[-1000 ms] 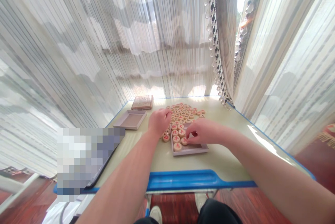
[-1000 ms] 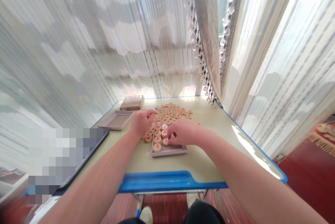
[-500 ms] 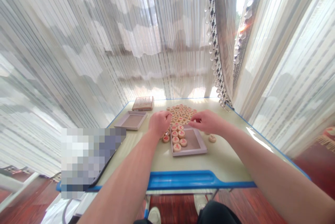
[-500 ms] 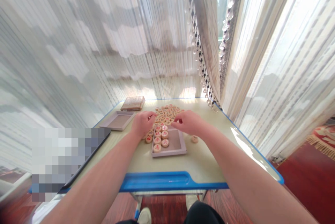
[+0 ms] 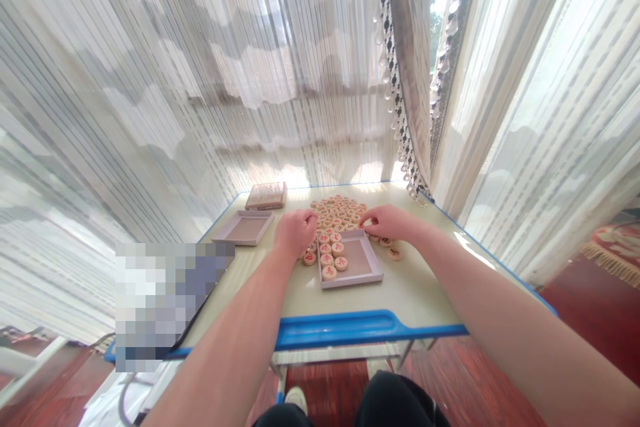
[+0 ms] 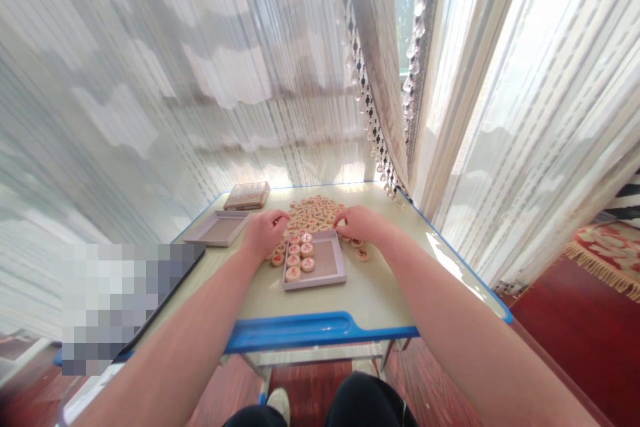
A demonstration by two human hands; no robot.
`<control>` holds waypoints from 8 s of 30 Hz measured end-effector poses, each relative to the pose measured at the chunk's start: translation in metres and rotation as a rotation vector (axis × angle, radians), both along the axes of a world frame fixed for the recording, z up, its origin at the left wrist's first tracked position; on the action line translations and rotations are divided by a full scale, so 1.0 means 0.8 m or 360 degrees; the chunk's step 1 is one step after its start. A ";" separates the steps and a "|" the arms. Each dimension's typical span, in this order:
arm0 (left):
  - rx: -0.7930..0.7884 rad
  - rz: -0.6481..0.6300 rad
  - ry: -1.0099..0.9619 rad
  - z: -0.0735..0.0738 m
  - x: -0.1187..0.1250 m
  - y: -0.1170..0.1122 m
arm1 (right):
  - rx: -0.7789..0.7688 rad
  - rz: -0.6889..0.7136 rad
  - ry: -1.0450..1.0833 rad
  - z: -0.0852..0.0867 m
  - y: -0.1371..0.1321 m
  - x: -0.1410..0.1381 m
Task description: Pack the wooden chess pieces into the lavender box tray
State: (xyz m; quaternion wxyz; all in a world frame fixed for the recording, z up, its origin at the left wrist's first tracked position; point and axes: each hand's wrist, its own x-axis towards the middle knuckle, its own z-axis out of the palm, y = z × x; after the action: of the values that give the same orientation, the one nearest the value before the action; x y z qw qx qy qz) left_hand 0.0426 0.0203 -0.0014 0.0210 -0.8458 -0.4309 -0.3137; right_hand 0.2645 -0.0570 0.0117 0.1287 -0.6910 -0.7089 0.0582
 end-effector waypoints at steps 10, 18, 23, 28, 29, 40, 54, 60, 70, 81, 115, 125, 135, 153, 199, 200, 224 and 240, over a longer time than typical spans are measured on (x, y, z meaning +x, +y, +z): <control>-0.0050 0.0052 0.0007 0.002 0.000 -0.002 | 0.0042 0.0048 0.0072 -0.011 0.011 0.015; -0.0017 0.0038 -0.0021 0.001 0.000 -0.001 | 0.0044 -0.0026 0.0003 -0.008 0.011 0.010; -0.0046 0.0041 -0.0017 0.001 -0.001 -0.001 | 0.0044 -0.0043 0.0035 -0.008 0.009 0.008; -0.0032 0.0042 -0.0021 0.000 -0.001 0.001 | 0.0024 -0.0165 -0.0077 -0.009 0.010 0.005; -0.0025 0.0038 -0.0022 -0.001 -0.001 0.001 | 0.0022 -0.0174 -0.0092 -0.008 0.010 0.005; 0.0006 0.0016 -0.0024 -0.003 -0.002 0.000 | 0.0130 0.0620 0.0263 0.016 -0.043 -0.053; -0.0054 0.0044 -0.0032 0.003 -0.001 -0.006 | 0.0209 0.0761 0.0045 0.004 -0.047 -0.067; -0.0102 0.0080 -0.0032 0.004 -0.001 -0.008 | 0.0214 0.0740 0.0015 0.004 -0.045 -0.066; -0.0073 0.0052 -0.0017 0.004 0.000 -0.008 | 0.0103 0.0567 -0.0061 0.005 -0.046 -0.067; -0.0131 0.0084 0.0001 0.007 0.000 -0.011 | 0.0072 0.0575 -0.0064 0.003 -0.045 -0.069; -0.0306 0.0135 0.0136 -0.002 0.000 0.009 | 0.0286 0.0446 0.0149 -0.022 0.009 -0.019; -0.0373 -0.0309 0.0087 -0.008 0.004 0.006 | 0.0388 0.0018 0.0066 -0.025 0.022 -0.001; -0.0381 -0.0186 0.0077 -0.011 0.002 0.011 | 0.0324 -0.0113 0.0057 -0.037 0.036 0.025; -0.0150 0.0010 0.0116 -0.001 -0.001 0.005 | 0.0399 -0.0088 -0.0069 -0.038 0.040 0.027; -0.0171 0.0360 -0.0368 -0.017 -0.030 -0.040 | -0.0298 0.0668 0.0141 0.011 -0.036 -0.032; -0.0169 0.0364 -0.0360 -0.017 -0.030 -0.041 | -0.0305 0.0689 0.0155 0.010 -0.035 -0.032; -0.0210 0.0245 -0.0207 -0.017 -0.028 -0.039 | -0.0281 0.0672 0.0276 0.003 -0.032 -0.040; -0.0232 0.0216 -0.0153 -0.014 -0.024 -0.042 | -0.0252 0.0660 0.0191 0.007 -0.036 -0.043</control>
State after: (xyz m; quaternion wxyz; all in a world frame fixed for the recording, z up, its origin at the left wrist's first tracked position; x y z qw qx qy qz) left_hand 0.0232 -0.0131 -0.0126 -0.0403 -0.7979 -0.5094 -0.3196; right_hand 0.2302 -0.0862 0.0177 0.1012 -0.5336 -0.8202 0.1799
